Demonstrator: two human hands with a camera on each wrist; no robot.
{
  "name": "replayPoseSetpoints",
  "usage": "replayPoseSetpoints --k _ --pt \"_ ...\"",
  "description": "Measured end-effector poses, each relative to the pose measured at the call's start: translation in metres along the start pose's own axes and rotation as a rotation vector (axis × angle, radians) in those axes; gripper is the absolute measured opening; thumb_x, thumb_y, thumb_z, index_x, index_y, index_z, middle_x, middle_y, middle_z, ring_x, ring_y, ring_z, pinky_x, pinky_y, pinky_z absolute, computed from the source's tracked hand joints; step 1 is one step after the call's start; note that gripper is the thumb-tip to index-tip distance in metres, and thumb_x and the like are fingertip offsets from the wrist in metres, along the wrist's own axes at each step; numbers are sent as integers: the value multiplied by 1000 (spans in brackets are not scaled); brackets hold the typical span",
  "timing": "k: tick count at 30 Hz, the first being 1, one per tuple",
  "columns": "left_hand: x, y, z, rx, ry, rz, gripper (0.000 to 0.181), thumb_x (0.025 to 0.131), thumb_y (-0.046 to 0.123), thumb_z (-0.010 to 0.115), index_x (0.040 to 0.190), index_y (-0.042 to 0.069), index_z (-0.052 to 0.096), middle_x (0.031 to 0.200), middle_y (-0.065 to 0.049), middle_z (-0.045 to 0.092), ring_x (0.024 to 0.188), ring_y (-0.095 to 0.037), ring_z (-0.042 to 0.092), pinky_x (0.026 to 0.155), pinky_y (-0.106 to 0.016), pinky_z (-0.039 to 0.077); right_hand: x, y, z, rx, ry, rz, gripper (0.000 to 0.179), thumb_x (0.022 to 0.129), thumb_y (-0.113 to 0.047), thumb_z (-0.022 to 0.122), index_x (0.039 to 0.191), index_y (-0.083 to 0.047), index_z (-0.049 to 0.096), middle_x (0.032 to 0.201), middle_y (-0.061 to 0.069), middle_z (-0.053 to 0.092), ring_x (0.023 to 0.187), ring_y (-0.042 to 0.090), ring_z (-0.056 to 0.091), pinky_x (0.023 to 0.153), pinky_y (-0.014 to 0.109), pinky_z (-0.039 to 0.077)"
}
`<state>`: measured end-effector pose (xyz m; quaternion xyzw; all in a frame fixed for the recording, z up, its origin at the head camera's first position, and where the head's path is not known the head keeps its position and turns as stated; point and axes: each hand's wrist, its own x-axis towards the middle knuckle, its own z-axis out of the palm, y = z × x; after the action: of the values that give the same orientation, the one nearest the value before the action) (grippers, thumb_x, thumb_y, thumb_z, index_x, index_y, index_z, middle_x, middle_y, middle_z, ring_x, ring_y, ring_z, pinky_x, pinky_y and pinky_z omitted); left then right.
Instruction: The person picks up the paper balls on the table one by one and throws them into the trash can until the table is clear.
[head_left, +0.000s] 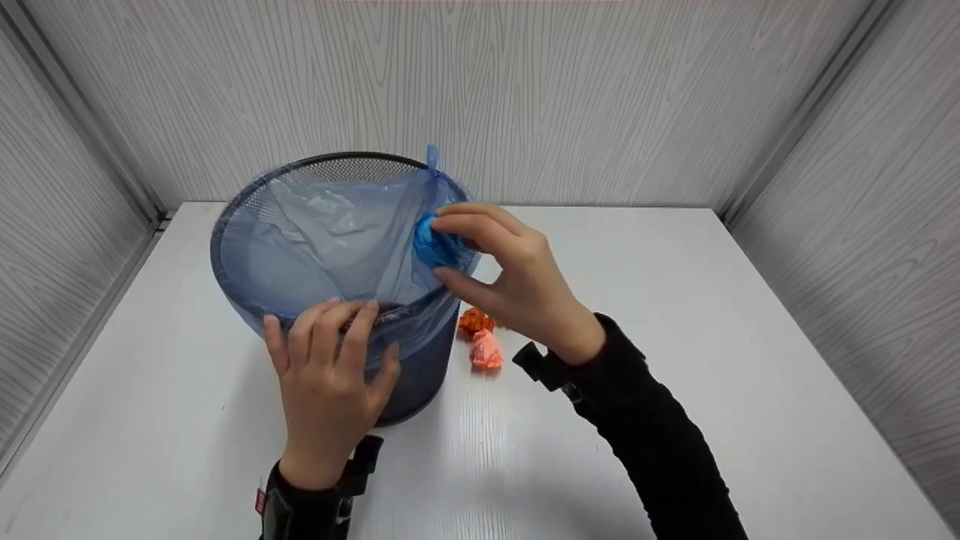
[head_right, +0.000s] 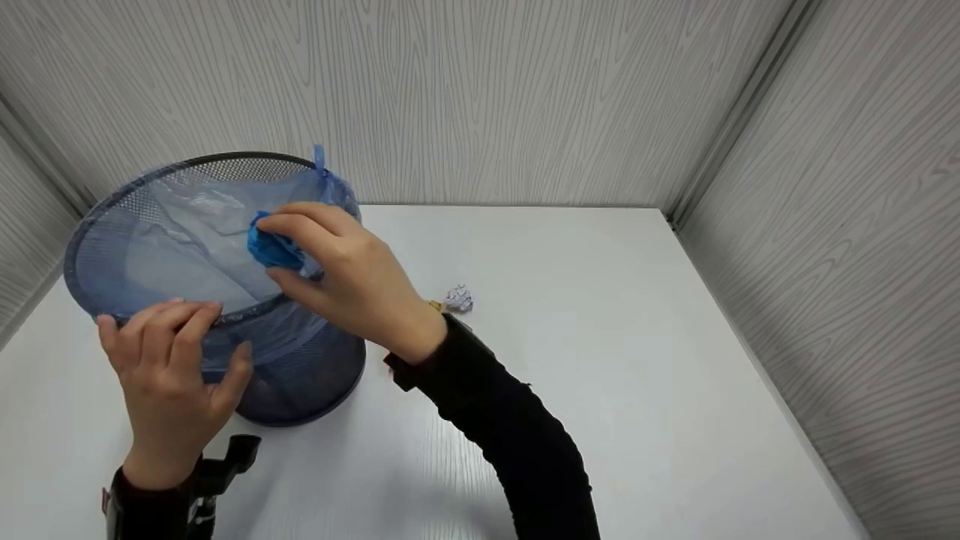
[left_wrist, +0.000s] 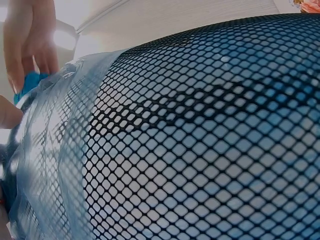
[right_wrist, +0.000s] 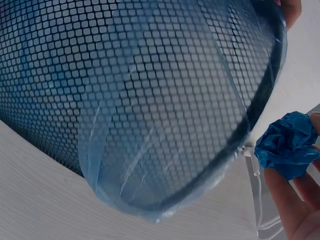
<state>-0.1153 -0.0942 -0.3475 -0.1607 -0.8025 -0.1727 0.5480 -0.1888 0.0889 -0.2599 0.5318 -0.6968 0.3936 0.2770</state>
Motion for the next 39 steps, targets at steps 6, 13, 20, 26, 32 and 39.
replayPoseSetpoints --k 6,13,20,26,32,39 --pt "0 0 0 6 0 0 34 85 26 46 105 1 57 100 -16 52 101 -35 44 99 -54 6 8 -1 16 7 -94 -8 33 81 -11 62 111 2 53 112 15 51 103 15 51 83 22 42" --pt "2 -1 1 -5 16 9 32 83 24 48 105 1 57 100 -14 53 101 -34 44 98 -54 7 0 5 13 45 -68 10 32 81 -9 62 110 2 54 113 17 50 102 16 52 82 25 43" --pt "2 0 1 -1 32 5 32 85 26 47 104 2 58 100 -13 53 100 -33 44 98 -54 8 -33 30 -4 23 -6 139 31 79 -7 64 107 3 55 111 14 51 105 17 51 80 29 45" --pt "1 -1 1 7 40 8 33 84 26 48 105 2 58 99 -13 53 99 -33 45 99 -53 8 -77 75 -14 -76 -68 356 30 78 -6 65 105 0 57 110 11 52 104 17 51 79 30 46" --pt "1 -2 0 12 42 8 32 84 26 48 105 3 57 99 -13 53 99 -33 45 99 -52 7 -112 132 -10 -124 -202 624 30 77 -5 65 104 2 57 107 14 53 102 24 51 81 34 45" --pt "0 0 1 14 32 11 32 85 26 47 105 3 58 100 -13 53 99 -33 45 98 -54 9 -136 174 2 -237 -441 784 35 76 -7 66 109 3 56 109 20 53 101 33 50 82 38 41"
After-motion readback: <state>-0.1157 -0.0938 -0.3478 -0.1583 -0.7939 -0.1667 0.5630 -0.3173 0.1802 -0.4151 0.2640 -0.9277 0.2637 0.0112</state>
